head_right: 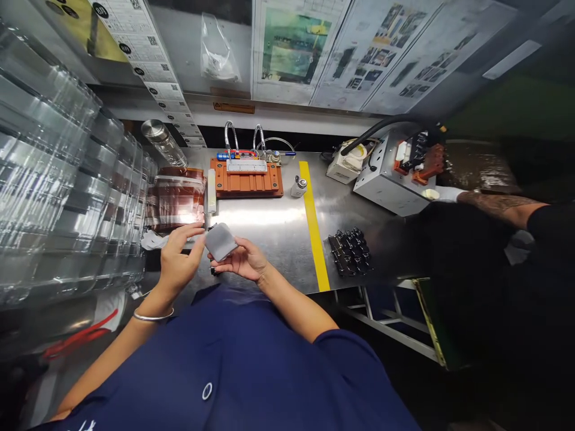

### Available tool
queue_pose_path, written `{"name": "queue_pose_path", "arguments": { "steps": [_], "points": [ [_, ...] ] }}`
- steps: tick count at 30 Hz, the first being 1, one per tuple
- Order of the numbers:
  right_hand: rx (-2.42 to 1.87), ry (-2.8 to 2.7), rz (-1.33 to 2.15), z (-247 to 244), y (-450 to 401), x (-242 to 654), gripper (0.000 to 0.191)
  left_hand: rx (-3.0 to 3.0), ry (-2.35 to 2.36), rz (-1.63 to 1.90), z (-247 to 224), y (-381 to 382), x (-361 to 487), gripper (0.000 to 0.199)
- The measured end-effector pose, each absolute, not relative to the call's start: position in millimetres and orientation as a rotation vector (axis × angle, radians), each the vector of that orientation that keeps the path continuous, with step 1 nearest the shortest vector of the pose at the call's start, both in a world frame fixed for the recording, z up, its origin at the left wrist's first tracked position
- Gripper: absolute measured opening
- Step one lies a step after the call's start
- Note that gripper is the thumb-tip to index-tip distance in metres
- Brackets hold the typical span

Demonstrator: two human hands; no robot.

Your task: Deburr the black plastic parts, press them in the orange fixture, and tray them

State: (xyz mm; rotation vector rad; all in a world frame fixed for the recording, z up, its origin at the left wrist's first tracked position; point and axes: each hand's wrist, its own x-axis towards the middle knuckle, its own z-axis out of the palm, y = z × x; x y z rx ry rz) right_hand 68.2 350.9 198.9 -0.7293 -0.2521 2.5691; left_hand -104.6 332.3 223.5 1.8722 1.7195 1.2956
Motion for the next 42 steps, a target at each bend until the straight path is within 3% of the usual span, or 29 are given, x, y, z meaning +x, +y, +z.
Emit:
{"name": "queue_pose_path", "arguments": {
  "steps": [5, 11, 17, 22, 28, 31, 34, 42],
  "points": [
    [-0.798, -0.104, 2.446, 201, 349, 69, 0.033, 2.165, 1.526, 1.203, 220, 314, -74, 0.03],
    [-0.794, -0.148, 2.399, 208, 356, 75, 0.038, 2.268, 0.825, 1.171, 218, 292, -58, 0.014],
    [-0.781, -0.196, 2.316, 208, 353, 74, 0.022, 2.232, 1.413, 1.385, 228, 308, -66, 0.019],
    [-0.8, -0.258, 2.253, 209, 346, 65, 0.009, 2.309, 1.447, 1.315, 223, 316, -65, 0.023],
    [-0.758, -0.242, 2.337, 211, 348, 70, 0.023, 2.283, 1.278, 1.295, 224, 313, -68, 0.012],
    [-0.73, -0.216, 2.389, 211, 351, 76, 0.035, 2.05, 1.448, 1.389, 232, 322, -78, 0.02],
    [-0.703, -0.249, 2.432, 212, 351, 79, 0.041, 1.815, 1.657, 1.391, 237, 338, -90, 0.017],
    [-0.657, -0.313, 2.488, 205, 346, 81, 0.039, 1.818, 1.497, 1.137, 237, 354, -95, 0.018]
  ]
}}
